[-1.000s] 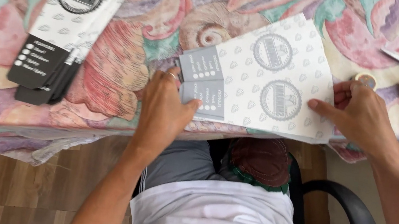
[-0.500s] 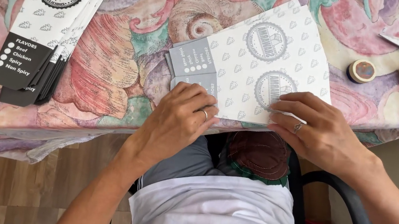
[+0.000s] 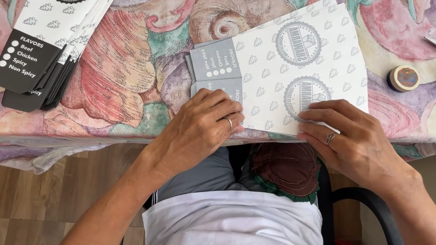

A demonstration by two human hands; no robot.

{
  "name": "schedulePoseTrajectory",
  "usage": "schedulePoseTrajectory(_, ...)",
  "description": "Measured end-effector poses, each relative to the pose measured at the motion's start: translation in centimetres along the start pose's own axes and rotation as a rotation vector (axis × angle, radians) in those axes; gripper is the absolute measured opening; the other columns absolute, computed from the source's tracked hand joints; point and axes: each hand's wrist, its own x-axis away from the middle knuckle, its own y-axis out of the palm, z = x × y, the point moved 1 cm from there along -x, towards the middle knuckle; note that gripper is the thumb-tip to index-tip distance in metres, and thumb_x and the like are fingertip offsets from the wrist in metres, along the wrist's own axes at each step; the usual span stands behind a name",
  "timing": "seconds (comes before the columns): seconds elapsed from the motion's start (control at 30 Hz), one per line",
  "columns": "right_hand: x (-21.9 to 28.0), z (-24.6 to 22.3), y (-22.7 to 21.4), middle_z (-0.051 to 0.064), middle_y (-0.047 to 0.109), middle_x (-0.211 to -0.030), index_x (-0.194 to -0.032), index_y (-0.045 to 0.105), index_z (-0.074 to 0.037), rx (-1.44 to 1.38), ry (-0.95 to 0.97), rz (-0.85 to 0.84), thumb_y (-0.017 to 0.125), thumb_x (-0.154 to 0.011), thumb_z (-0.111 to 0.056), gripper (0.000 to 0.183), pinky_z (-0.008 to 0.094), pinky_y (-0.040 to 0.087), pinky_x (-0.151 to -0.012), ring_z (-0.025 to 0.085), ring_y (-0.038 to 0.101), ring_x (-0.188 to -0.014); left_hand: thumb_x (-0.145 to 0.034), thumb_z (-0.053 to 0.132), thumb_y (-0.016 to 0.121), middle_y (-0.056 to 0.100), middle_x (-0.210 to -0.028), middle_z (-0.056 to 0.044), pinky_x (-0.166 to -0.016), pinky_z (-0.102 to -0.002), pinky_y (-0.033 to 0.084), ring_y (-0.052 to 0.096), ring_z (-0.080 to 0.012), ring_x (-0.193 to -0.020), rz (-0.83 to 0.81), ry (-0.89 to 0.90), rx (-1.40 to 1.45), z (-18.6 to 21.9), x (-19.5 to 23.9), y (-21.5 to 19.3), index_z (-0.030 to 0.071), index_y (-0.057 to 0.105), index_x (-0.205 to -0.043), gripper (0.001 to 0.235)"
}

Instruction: The person folds printed paper wrappers at a table, aligning edges and creasing folds. They repeatedly pick up a wrapper, fold it in half, and place it into a growing stack. The person uses tape and glue during the process.

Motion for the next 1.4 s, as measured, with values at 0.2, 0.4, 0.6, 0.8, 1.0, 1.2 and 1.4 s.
schedulePoseTrajectory(0.2,0.2,0.2,0.4,0.014,0.072,-0.108,-0.104,0.072,-0.001,-0.005,0.018,0.033,0.07,-0.098,-0.01,0.011,0.041,0.059,-0.086,0.035,0.069,-0.097,-0.095,-0.001,0.077,0.063,-0.1,-0.009,-0.076,-0.04,0.043,0.056,-0.0277,-0.09,0.019,-0.034,0.078,-0.2,0.2,0.2,-0.002,0.064,-0.094,0.014)
schedulePoseTrajectory(0.4,0.0,0.2,0.3,0.015,0.072,-0.109,-0.106,0.07,0.001,-0.013,0.008,0.034,0.07,-0.098,-0.008,0.012,0.041,0.06,-0.087,0.036,0.069,-0.097,-0.097,-0.001,0.074,0.064,-0.099,-0.008,-0.075,-0.04,0.041,0.056,-0.0273,-0.091,0.004,-0.061,0.142,-0.5,0.1,0.2,-0.001,0.065,-0.091,0.011)
schedulePoseTrajectory(0.6,0.1,0.3,0.3,0.016,0.071,-0.109,-0.106,0.071,0.001,-0.033,0.018,0.023,0.067,-0.099,-0.008,0.012,0.042,0.059,-0.086,0.036,0.068,-0.098,-0.097,0.004,0.075,0.066,-0.097,-0.007,-0.072,-0.038,0.041,0.055,-0.0257,-0.088,-0.007,-0.093,0.186,-0.9,0.0,0.3,0.001,0.069,-0.088,0.012)
schedulePoseTrajectory(0.8,0.4,0.7,0.4,0.013,0.072,-0.112,-0.105,0.07,-0.001,-0.067,0.016,0.005,0.062,-0.101,-0.006,0.011,0.041,0.057,-0.086,0.035,0.067,-0.1,-0.095,0.009,0.078,0.066,-0.098,-0.006,-0.074,-0.039,0.042,0.055,-0.0262,-0.089,-0.025,-0.103,0.202,-1.3,0.1,0.4,0.002,0.073,-0.095,0.01)
schedulePoseTrajectory(1.0,0.4,0.9,0.5,0.012,0.073,-0.11,-0.103,0.071,-0.001,-0.084,0.026,0.016,0.063,-0.1,-0.005,0.01,0.04,0.058,-0.086,0.034,0.068,-0.1,-0.097,0.008,0.076,0.066,-0.096,-0.005,-0.073,-0.04,0.042,0.055,-0.0265,-0.086,-0.022,-0.105,0.215,-1.5,0.0,0.6,0.002,0.072,-0.091,0.008)
schedulePoseTrajectory(1.2,-0.5,0.1,-0.2,0.015,0.071,-0.108,-0.107,0.069,0.002,-0.054,0.041,-0.006,0.069,-0.098,-0.005,0.011,0.04,0.057,-0.084,0.035,0.068,-0.098,-0.094,0.01,0.078,0.066,-0.099,-0.006,-0.072,-0.042,0.044,0.057,-0.0273,-0.09,-0.057,-0.092,0.149,-1.2,-0.2,0.1,0.001,0.073,-0.096,0.01)
schedulePoseTrajectory(1.4,-0.6,0.1,-0.2,0.018,0.072,-0.106,-0.097,0.068,0.006,-0.062,0.052,-0.001,0.064,-0.1,-0.002,0.009,0.04,0.057,-0.084,0.035,0.068,-0.096,-0.094,0.008,0.079,0.064,-0.096,-0.005,-0.072,-0.04,0.042,0.055,-0.0261,-0.087,-0.035,-0.092,0.132,-1.0,-0.2,0.3,0.002,0.07,-0.091,0.012)
